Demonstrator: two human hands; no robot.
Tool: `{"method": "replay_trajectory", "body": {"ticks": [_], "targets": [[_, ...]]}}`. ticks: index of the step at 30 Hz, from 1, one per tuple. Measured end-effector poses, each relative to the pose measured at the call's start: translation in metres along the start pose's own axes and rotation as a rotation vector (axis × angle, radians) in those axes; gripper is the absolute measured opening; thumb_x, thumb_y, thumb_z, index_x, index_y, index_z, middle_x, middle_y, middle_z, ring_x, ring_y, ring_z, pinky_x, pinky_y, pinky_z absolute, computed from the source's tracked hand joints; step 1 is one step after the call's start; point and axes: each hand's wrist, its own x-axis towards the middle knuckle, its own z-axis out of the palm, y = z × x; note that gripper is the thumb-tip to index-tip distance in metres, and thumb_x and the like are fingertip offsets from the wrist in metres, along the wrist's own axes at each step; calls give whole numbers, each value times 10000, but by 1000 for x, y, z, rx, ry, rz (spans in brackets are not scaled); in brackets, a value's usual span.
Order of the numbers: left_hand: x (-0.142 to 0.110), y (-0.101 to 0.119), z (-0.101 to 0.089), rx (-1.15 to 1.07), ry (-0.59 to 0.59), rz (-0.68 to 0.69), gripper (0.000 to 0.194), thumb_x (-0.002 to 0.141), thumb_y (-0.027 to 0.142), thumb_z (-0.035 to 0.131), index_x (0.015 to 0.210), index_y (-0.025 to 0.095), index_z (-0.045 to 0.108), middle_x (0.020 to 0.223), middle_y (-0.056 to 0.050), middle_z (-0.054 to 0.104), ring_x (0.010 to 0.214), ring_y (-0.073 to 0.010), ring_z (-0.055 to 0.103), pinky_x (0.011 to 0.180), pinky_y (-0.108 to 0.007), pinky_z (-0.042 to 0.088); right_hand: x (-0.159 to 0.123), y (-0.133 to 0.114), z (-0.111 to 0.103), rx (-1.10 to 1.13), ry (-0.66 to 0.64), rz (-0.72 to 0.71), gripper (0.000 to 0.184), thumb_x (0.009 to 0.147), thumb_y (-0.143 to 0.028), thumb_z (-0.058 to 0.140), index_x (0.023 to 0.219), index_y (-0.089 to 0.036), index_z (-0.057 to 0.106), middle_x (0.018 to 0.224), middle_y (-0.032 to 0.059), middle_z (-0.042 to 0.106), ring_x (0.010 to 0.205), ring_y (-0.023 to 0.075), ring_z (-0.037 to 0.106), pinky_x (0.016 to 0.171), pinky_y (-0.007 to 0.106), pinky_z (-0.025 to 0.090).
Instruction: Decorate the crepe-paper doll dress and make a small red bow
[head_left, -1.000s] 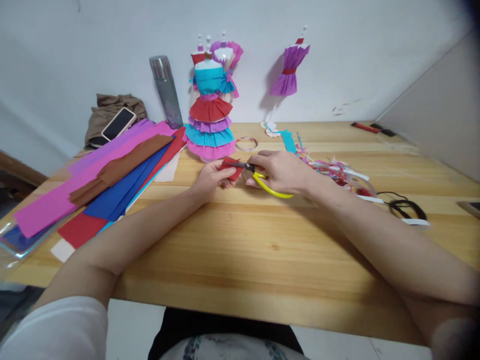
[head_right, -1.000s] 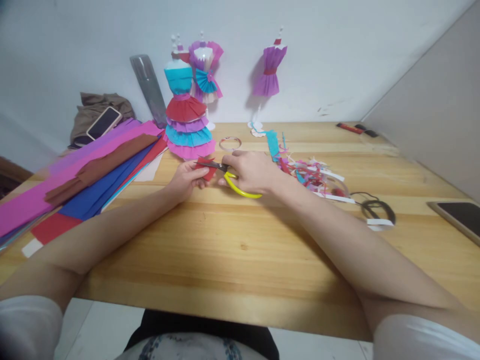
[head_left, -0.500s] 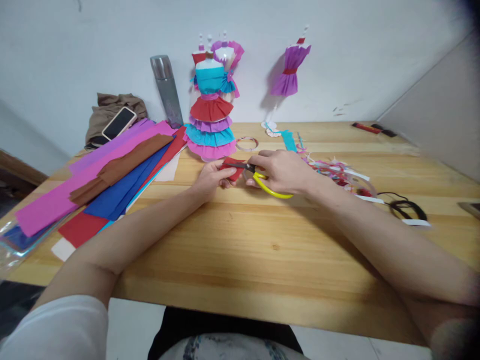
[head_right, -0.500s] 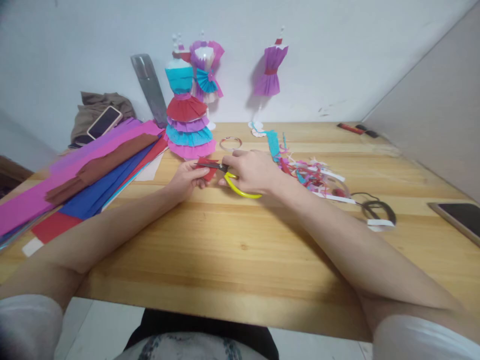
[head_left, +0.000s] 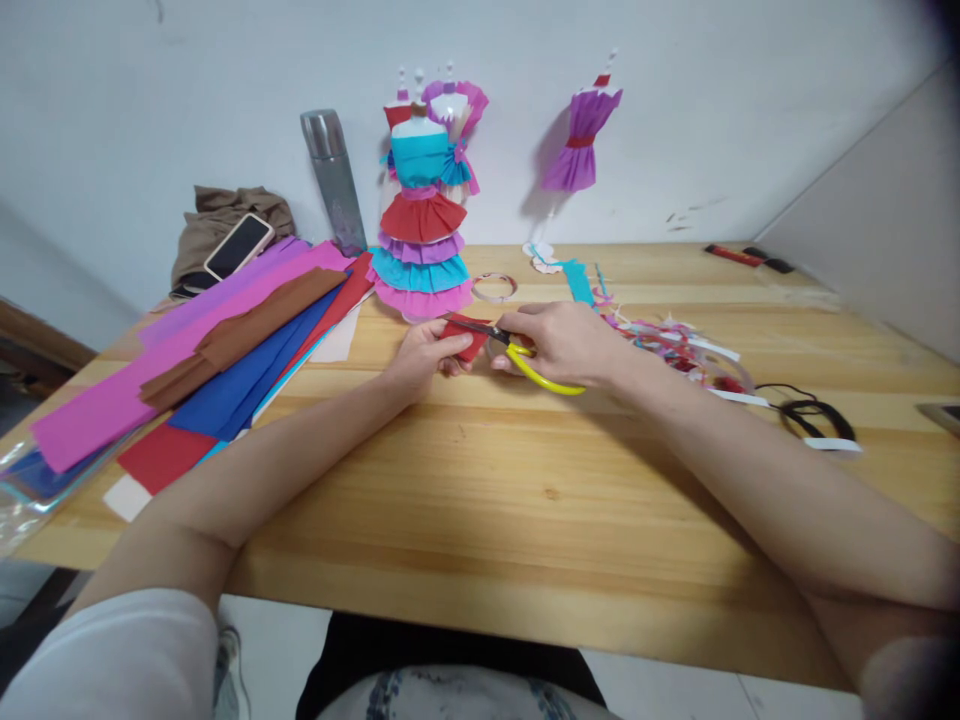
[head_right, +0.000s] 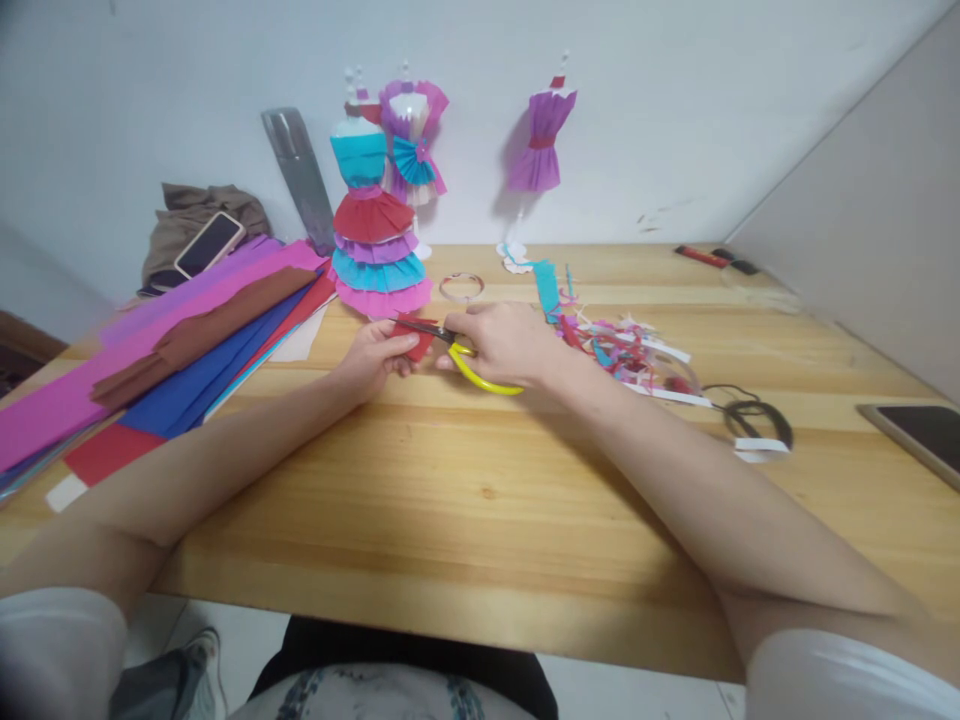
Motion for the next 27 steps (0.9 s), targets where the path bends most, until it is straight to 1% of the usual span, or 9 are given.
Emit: {"method": "replay_trajectory", "body": {"ticks": [4,9,13,16,19,23,25,27], "targets": [[0,1,0,17,-4,-13,230,743,319,843,761,127,719,690,-44,736,518,-91,615,463,-195,417,-1,-2,-2,24,-12,-2,421,1034,-487,587,1189,-119,719,992,176,753,845,251,647,694,304,289],[-1,2,-1,14,-17,-6,235,745,320,851,769,127,719,683,-38,730,515,-89,609,462,-196,417,-1,-3,-3,26,-17,2,374,1037,-448,596,1150,-114,724,950,169,747,788,224,619,678,296,280],[-1,2,0,13,-13,-2,234,741,319,850,757,131,711,670,-29,720,507,-85,603,457,-191,414,1,-1,-1,54,0,-29,360,1039,-425,583,1138,-107,720,906,152,740,704,193,564,661,293,272],[-1,3,0,22,-4,-11,237,751,325,846,759,134,707,665,-25,715,505,-82,600,457,-186,410,1,0,0,71,-4,-51,356,1035,-416,581,1111,-98,724,885,150,740,676,186,548,655,291,278],[-2,4,0,24,-16,-4,249,755,334,854,783,132,712,685,-28,723,506,-80,599,460,-189,412,1,0,0,59,-11,-29,363,1026,-418,582,1101,-95,730,901,165,748,693,198,582,652,289,289],[-2,3,-1,39,-12,-6,285,756,356,871,802,127,708,724,-45,743,513,-79,602,467,-192,410,1,0,-2,47,20,34,408,1007,-452,583,1154,-105,738,967,183,770,774,237,654,656,289,301],[0,1,-1,14,17,-9,289,747,351,872,806,124,703,739,-49,748,509,-77,598,465,-193,405,1,1,-6,18,48,57,427,1004,-456,576,1166,-100,746,951,185,776,810,260,671,656,294,299],[2,0,-2,-44,82,-4,273,742,333,860,813,127,695,744,-43,748,506,-75,593,461,-193,398,-1,2,-13,5,48,50,420,994,-453,584,1134,-99,762,889,171,772,798,264,669,654,300,293]]}}
